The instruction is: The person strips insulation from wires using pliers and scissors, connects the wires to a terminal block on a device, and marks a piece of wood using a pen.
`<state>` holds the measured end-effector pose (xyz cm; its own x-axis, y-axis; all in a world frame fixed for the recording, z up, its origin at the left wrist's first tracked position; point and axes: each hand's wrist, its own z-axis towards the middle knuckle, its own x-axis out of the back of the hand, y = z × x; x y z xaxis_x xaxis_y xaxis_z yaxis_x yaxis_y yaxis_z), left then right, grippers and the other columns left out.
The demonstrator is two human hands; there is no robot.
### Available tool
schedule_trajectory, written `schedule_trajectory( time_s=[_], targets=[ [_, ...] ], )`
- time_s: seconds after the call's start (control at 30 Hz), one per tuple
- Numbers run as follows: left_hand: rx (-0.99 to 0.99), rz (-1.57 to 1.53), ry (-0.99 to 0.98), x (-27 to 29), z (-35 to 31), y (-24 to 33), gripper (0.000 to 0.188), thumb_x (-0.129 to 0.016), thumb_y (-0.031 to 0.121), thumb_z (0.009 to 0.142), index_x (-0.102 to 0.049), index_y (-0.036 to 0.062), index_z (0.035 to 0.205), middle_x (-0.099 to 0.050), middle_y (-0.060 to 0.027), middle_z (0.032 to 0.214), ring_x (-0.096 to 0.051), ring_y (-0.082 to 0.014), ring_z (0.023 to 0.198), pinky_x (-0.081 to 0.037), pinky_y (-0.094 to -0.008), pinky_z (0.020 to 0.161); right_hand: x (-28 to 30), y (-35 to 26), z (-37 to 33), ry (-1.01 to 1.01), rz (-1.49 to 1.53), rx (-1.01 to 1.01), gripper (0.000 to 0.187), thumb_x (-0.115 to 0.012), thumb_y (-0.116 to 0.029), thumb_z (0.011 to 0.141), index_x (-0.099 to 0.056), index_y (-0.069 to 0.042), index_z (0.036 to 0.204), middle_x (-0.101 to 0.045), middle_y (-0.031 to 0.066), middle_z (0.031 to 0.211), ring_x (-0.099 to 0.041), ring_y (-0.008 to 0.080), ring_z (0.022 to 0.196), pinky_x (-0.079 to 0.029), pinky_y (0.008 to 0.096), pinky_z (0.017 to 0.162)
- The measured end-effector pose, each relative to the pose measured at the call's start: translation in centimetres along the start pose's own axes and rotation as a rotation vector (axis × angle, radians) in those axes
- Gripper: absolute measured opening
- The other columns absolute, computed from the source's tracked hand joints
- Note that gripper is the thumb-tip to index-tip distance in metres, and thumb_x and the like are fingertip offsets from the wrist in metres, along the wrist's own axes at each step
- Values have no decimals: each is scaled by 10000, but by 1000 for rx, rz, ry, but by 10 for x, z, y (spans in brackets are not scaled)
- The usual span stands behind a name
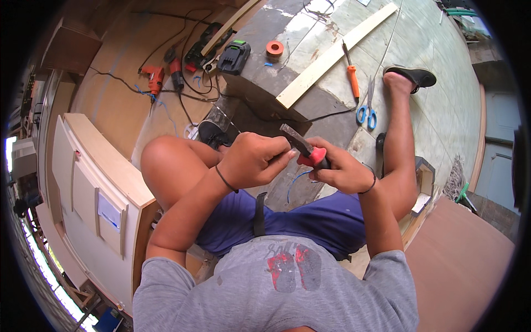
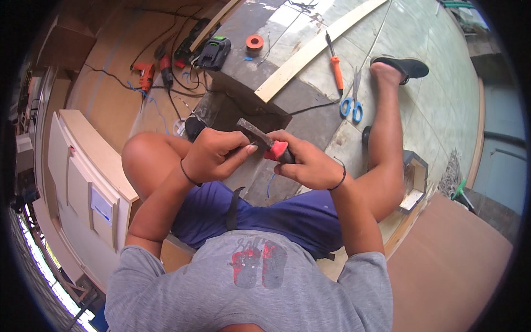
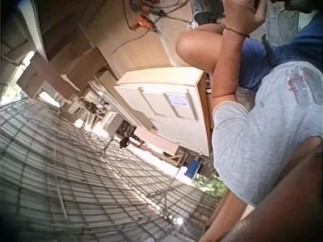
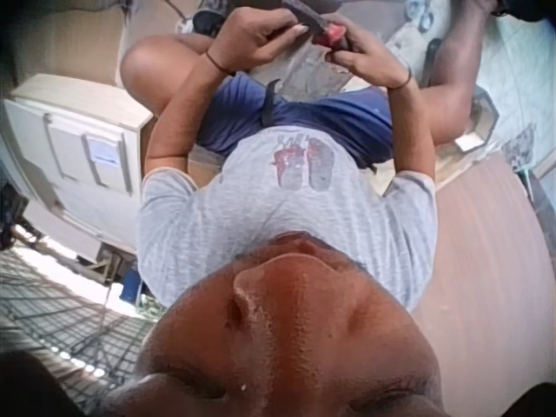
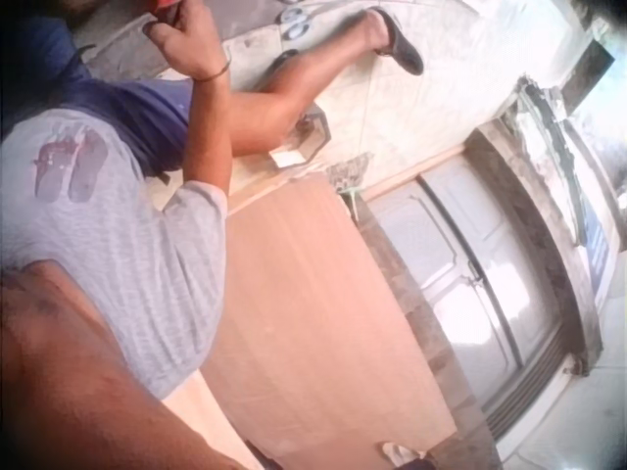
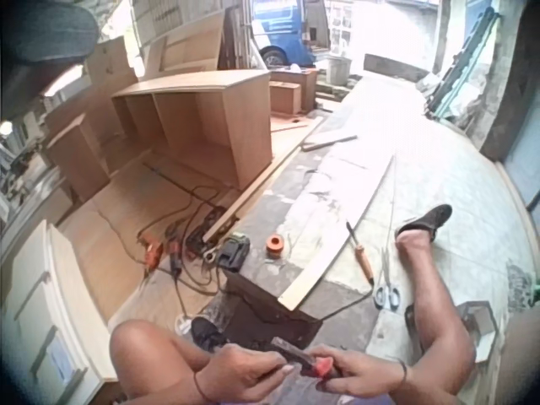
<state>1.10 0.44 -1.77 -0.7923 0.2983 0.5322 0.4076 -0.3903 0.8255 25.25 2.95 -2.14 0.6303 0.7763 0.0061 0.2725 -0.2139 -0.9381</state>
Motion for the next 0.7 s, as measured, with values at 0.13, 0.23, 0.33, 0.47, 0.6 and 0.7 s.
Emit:
schedule_trajectory(
  time_s=[0.13,0.23,0.33,0.47,0.6,0.7],
  targets=[
    [-3,-105,45,9,-8,-1,103,-627,65,868,-612,-3,793,-542,-73,557,-548,-108,472,-384,-254,451,37,49,0,432,211,7,545,-622,-50,791,-408,-33,1292,-594,61,990,-574,159,903,-467,292,829],
    [194,-272,88,10,-13,-9,82,-583,45,900,-614,-21,863,-547,-23,562,-537,-52,481,-384,-216,449,74,84,-6,698,-608,-235,520,-590,-84,800,-401,-44,1283,-609,234,1057,-607,373,992,-472,397,840],
    [170,-338,89,8,-3,-4,107,-543,39,926,-615,-39,937,-547,8,573,-533,-31,484,-385,-193,450,103,156,-9,743,-711,-448,513,-596,-114,782,-422,-25,1257,-581,285,1105,-563,428,1042,-450,442,888],
    [152,-363,98,9,-2,3,127,-537,50,930,-629,-37,943,-543,1,569,-530,-32,477,-380,-196,446,108,181,-2,846,-861,-805,562,-633,-154,767,-427,3,1266,-556,264,1154,-547,394,1090,-442,445,917],
    [205,-329,59,17,-3,6,157,-526,89,941,-635,-24,932,-567,-10,611,-567,-46,546,-406,-209,496,79,135,11,923,-830,-64,510,-658,-117,779,-493,-16,1251,-560,208,1167,-559,352,1065,-466,400,883],
    [146,-338,46,4,-4,-9,194,-511,131,952,-632,-18,926,-581,-17,656,-591,-63,636,-421,-222,553,3,14,13,701,-308,255,415,-672,-23,776,-582,-46,1181,-605,156,1082,-605,324,965,-495,349,822]
  ],
)
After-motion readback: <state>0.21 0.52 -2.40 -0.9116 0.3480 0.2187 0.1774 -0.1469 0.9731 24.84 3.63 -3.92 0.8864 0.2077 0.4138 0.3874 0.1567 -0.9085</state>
